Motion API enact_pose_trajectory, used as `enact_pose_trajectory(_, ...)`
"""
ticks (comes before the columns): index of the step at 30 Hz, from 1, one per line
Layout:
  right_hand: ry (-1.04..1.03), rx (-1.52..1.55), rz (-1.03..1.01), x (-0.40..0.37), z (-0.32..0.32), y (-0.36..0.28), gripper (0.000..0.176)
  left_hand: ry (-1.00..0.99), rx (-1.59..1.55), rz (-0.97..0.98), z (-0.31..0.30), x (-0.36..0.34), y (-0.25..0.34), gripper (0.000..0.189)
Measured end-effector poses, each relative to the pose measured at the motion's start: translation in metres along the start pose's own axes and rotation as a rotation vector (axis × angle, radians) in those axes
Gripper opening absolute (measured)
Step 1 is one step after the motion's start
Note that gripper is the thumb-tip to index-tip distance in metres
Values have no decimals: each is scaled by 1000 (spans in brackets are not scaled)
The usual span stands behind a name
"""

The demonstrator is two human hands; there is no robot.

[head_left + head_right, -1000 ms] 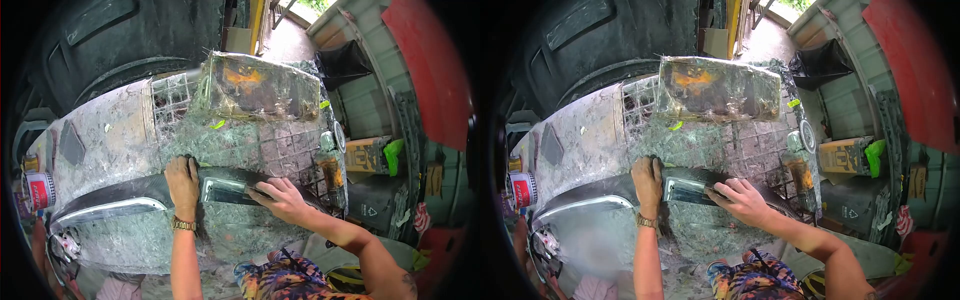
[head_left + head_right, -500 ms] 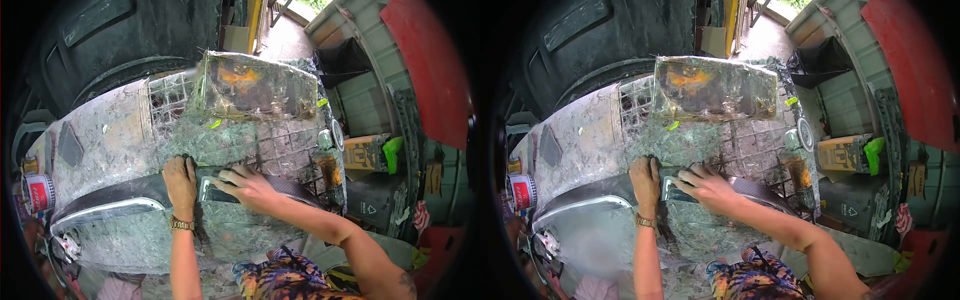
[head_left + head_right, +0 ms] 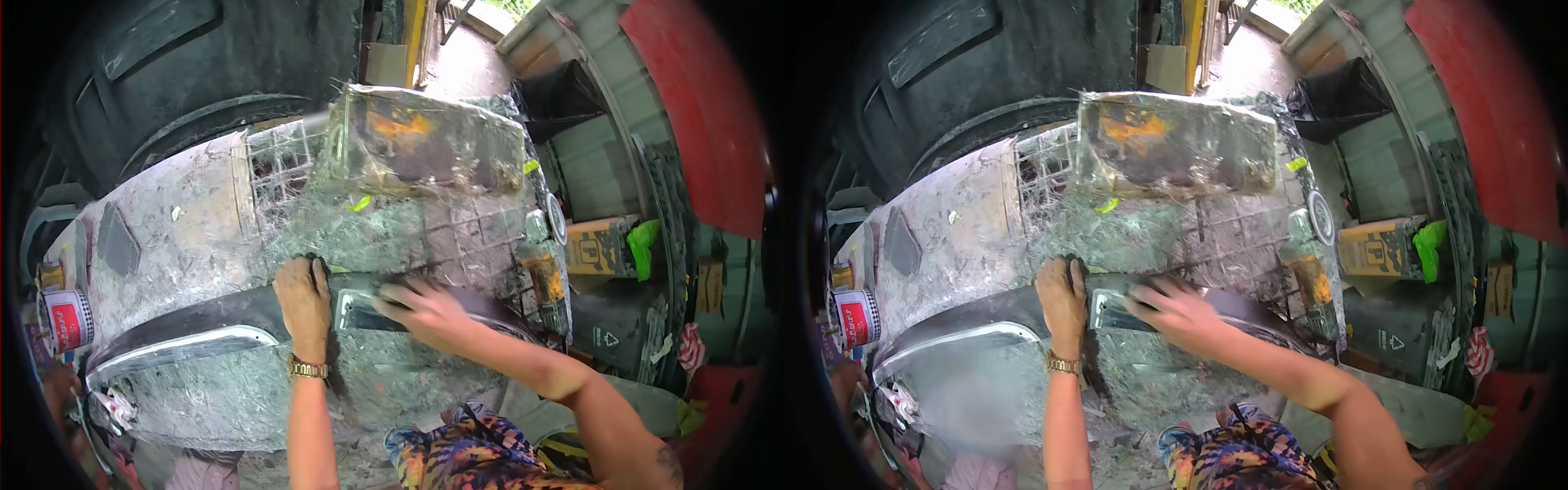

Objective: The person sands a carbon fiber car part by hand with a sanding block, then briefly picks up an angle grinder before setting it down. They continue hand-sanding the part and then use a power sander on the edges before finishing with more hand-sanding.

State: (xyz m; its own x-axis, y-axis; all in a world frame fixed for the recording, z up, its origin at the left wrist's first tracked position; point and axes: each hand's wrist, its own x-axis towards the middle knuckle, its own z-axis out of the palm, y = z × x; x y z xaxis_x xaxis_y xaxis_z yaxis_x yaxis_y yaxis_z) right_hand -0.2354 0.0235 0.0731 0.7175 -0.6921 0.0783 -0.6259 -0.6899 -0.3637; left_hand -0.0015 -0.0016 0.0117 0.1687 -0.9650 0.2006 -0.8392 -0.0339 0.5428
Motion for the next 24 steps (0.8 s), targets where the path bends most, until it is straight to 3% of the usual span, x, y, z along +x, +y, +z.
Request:
enact_pose_trajectory(3,-65,255,108,43,-20,-2,41,-13,-4,12,-2,-2,-2,21)
enact_pose_trajectory(5,239,346,134,5,-44,10,33,15,-226,-34,-2,-8,-12,16)
enact_pose_trajectory(7,403,451,374,-42,-85,0,40,-34,-229,-25,-20,-17,-4,22)
enact_pose_trajectory(9,464,476,530,-81,-111,-7,40,-128,-103,210,-35,-32,23,31)
enact_pose_trajectory(10,461,480,631,-98,-120,-11,41,-243,8,237,-35,-38,42,40)
enact_pose_trajectory(12,473,451,681,-115,-134,-17,45,-270,86,256,-25,-51,87,51)
enact_pose_trajectory(14,493,472,695,-121,-140,-15,46,-581,-198,293,-9,-87,150,66)
enact_pose_trajectory(15,515,469,683,-121,-142,-14,48,-761,-401,461,10,-119,171,67)
enact_pose_trajectory(17,540,472,671,-122,-145,-8,49,-766,-595,728,7,-154,226,64)
enact_pose_trajectory(19,558,427,643,-121,-144,-3,52,-627,-567,795,5,-177,235,60)
enact_pose_trajectory(20,508,441,690,-122,-143,-2,53,-552,-620,737,6,-179,224,30)
enact_pose_trajectory(22,463,403,630,-120,-120,5,51,-519,-379,562,-18,-149,188,20)
enact_pose_trajectory(24,361,301,494,-112,-93,11,48,-240,-263,404,-34,-108,127,10)
